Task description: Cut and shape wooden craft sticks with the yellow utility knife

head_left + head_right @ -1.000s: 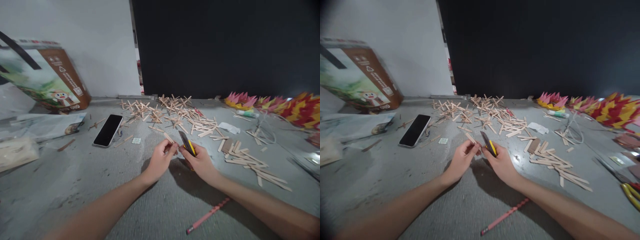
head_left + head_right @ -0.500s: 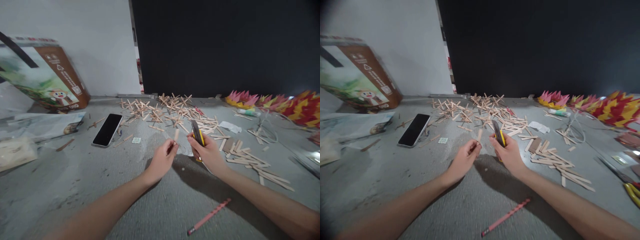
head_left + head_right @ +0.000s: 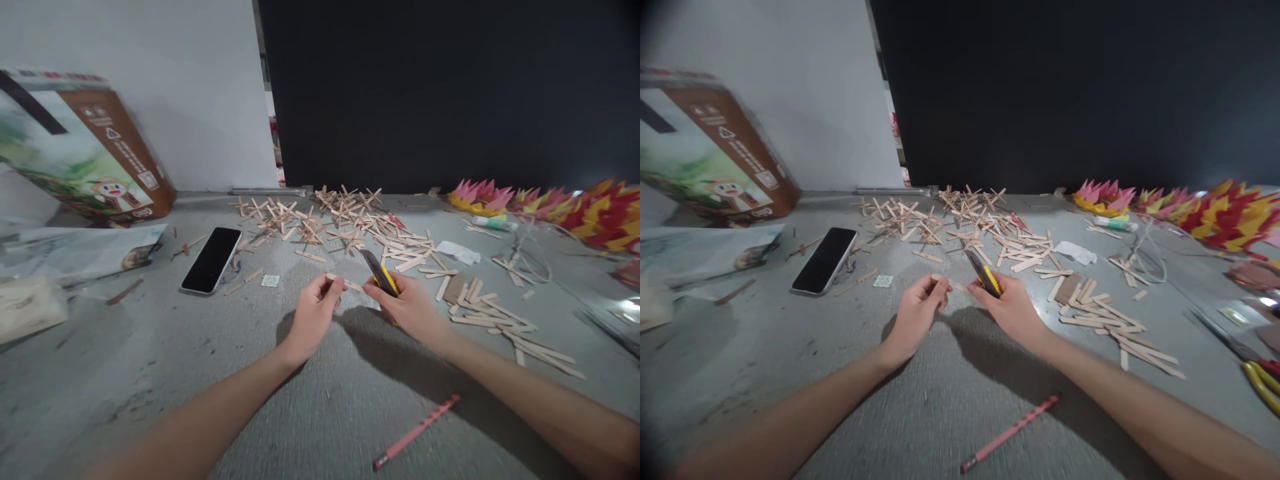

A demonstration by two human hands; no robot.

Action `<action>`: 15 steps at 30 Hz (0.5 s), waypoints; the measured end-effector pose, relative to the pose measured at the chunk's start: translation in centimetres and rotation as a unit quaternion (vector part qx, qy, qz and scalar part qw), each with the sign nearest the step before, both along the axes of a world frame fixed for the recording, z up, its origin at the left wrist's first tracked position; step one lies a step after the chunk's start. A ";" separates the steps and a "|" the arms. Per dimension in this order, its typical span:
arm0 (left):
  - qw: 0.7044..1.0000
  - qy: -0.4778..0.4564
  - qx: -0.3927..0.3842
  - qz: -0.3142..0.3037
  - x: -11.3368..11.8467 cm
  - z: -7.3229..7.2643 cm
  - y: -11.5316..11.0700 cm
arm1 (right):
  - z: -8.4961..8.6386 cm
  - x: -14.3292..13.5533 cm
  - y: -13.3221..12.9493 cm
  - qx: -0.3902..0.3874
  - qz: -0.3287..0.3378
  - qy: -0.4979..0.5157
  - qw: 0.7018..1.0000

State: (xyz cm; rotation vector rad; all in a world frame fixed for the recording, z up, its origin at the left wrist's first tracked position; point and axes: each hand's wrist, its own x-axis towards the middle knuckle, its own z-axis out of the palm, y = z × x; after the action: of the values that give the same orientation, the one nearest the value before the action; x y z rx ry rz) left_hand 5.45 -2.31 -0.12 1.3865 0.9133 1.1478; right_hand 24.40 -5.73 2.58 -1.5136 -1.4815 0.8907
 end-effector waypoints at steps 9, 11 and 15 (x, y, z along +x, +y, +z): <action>0.996 -0.013 0.014 -0.085 0.4 0.1 -0.6 | -0.4 -0.8 -0.7 -0.015 0.015 0.026 0.999; 0.995 -0.037 0.009 -0.089 0.5 0.1 -0.7 | -0.4 -1.0 -0.9 -0.014 0.021 0.024 0.999; 0.997 -0.061 0.016 -0.053 0.4 0.1 -0.8 | -0.2 -1.1 -1.0 -0.007 0.028 0.002 1.000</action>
State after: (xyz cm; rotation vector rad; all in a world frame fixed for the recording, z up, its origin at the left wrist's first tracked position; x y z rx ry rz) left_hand 5.85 -3.07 -0.05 1.3584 0.7279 1.1571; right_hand 23.31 -6.70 2.38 -1.4867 -1.5238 0.9386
